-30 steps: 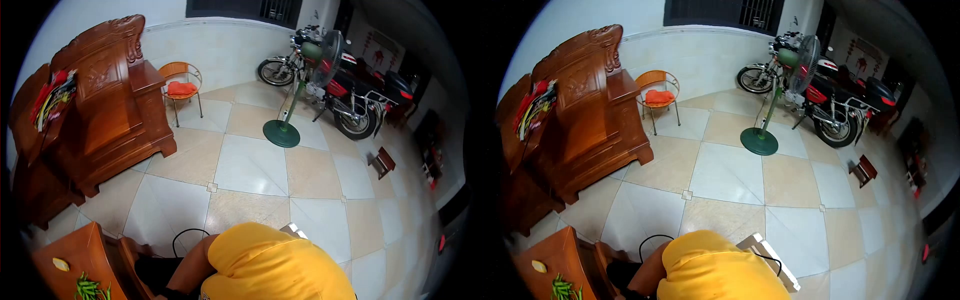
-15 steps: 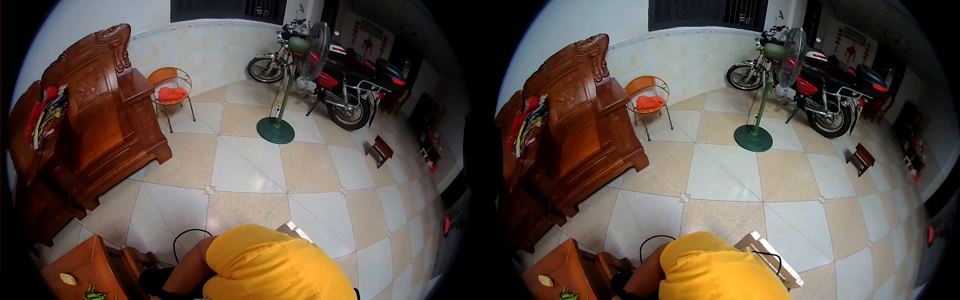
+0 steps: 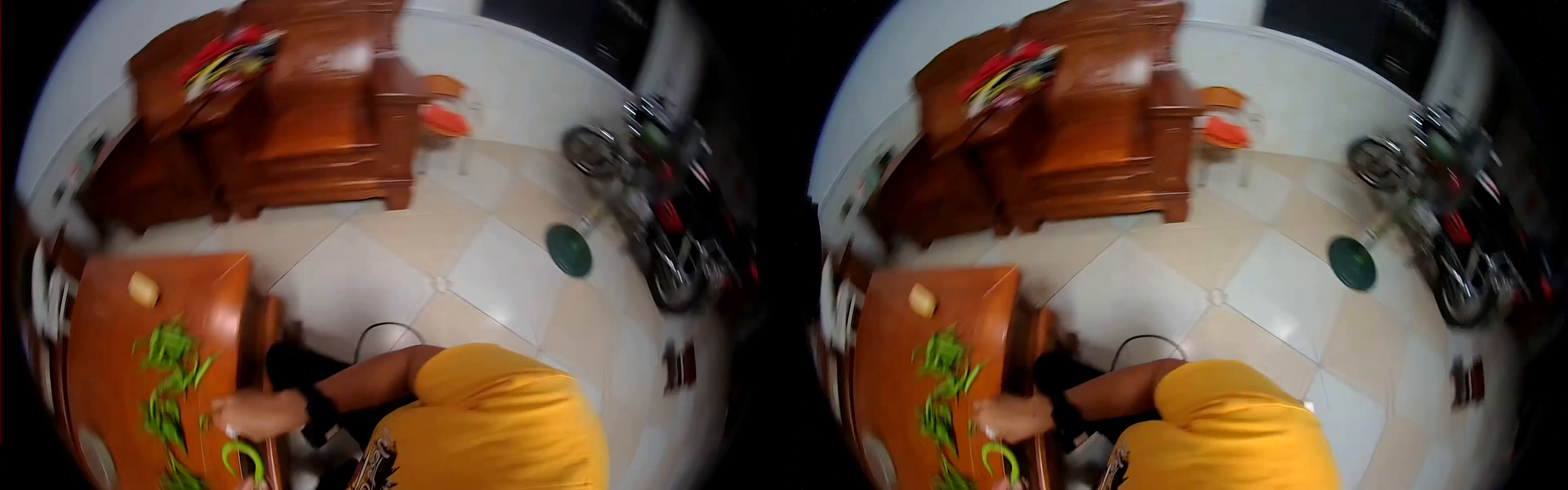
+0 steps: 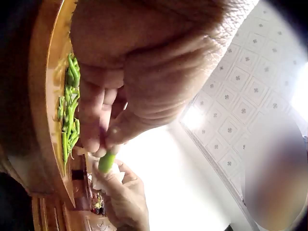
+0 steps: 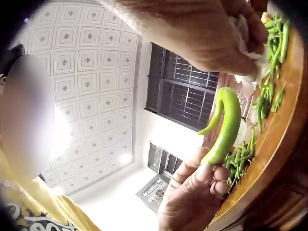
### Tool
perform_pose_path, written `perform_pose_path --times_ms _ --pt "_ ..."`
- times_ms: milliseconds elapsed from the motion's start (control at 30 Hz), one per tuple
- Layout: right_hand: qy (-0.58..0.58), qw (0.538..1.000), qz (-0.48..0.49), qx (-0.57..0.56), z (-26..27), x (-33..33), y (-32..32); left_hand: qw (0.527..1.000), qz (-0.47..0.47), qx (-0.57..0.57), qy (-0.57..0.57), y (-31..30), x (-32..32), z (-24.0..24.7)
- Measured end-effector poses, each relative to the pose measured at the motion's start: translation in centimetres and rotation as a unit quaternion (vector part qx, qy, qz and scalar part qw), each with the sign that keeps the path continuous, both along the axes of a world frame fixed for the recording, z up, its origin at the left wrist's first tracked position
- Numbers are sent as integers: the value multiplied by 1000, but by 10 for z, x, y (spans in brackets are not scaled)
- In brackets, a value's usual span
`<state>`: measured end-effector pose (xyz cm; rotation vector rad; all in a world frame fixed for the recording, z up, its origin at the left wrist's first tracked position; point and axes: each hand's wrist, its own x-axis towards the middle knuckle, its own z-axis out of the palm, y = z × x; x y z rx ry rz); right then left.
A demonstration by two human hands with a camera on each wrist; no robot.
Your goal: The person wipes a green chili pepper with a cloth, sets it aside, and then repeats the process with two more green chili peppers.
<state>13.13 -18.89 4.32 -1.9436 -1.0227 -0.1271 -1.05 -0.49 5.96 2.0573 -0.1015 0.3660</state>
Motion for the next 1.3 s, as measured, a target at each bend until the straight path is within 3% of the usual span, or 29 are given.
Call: perform_pose_path --times_ms 67,100,133,233,367,633,867,1000,1100,1233,1300 --pt "31 999 3 39 14 -6 3 997 23 -64 29 17 -4 -22" --pt "68 995 3 77 16 -10 7 987 11 -154 -50 15 5 -38" --pt "57 995 12 81 14 -11 13 990 50 -131 10 23 -1 -40" --pt "73 991 60 91 14 -22 38 967 126 -213 58 30 -4 -52" --pt "69 988 135 23 -4 -24 68 955 125 -264 54 33 1 -68" --pt "52 994 89 -36 -21 17 85 933 123 -328 84 40 3 -77" --pt "69 985 149 -58 -11 12 112 949 137 -266 98 41 4 -69" --pt "-8 992 118 -53 -12 21 112 947 157 -266 91 40 4 -68" --pt "6 991 102 -90 -11 34 98 947 164 -267 74 36 6 -67" --pt "44 986 153 -49 -5 29 114 961 157 -214 82 35 9 -66" --pt "6 984 168 -57 -13 31 123 967 153 -187 85 33 12 -66"
